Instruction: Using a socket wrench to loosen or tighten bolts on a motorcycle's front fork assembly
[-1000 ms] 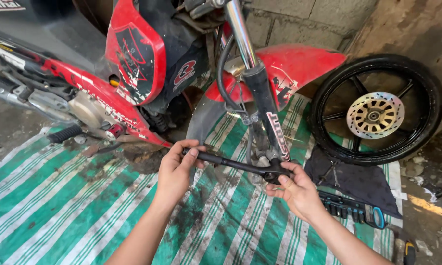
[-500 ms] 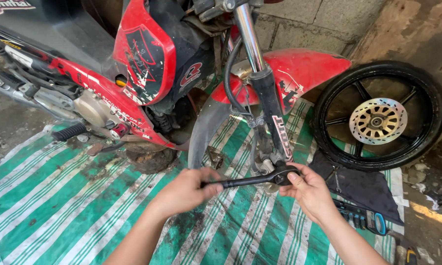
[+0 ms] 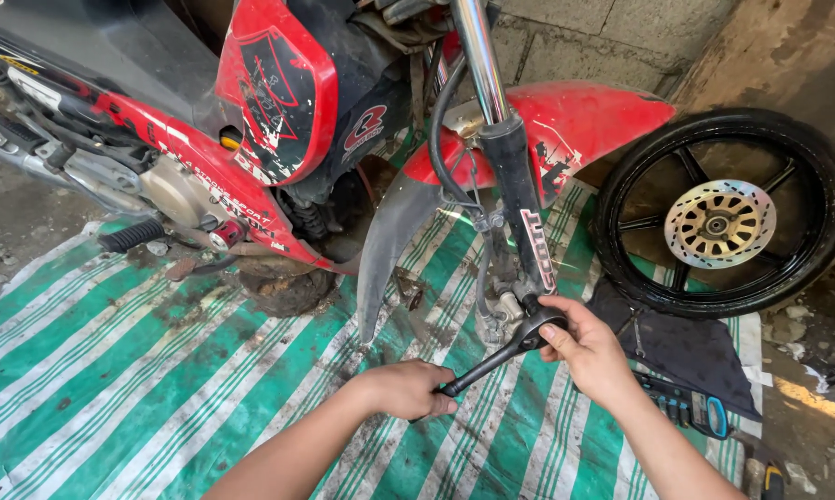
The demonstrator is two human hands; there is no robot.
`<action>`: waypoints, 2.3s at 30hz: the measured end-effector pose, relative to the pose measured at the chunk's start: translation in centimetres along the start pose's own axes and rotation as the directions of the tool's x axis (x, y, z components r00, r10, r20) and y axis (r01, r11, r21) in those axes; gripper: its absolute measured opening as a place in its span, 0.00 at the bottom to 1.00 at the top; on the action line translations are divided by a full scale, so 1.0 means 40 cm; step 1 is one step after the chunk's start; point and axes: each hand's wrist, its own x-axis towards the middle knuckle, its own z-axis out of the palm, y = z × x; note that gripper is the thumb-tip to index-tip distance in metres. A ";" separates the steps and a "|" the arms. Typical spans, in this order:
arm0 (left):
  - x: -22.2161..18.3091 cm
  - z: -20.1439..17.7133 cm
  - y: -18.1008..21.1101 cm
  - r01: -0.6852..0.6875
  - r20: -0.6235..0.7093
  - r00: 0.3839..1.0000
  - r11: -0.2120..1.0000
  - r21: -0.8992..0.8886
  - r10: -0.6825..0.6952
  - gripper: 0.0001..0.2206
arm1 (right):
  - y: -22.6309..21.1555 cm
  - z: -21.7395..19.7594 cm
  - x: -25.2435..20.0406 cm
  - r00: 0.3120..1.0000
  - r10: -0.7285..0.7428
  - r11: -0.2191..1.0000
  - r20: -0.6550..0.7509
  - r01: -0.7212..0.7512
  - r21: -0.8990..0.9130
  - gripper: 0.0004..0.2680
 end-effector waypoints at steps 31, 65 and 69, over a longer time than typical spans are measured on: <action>-0.124 -0.113 0.015 0.052 -0.178 0.982 0.995 -0.087 -0.067 0.28 | 0.052 0.012 0.103 0.992 0.082 0.965 -0.098 -0.055 0.255 0.10; 0.357 0.240 0.032 -0.144 -0.141 0.983 0.967 -0.211 0.116 0.14 | -0.046 -0.040 0.076 0.945 -0.015 0.976 0.326 -0.057 0.210 0.09; 0.228 0.129 0.007 0.023 0.059 0.998 0.999 0.040 -0.025 0.22 | -0.050 -0.025 0.078 0.975 0.051 0.983 0.215 -0.087 0.162 0.16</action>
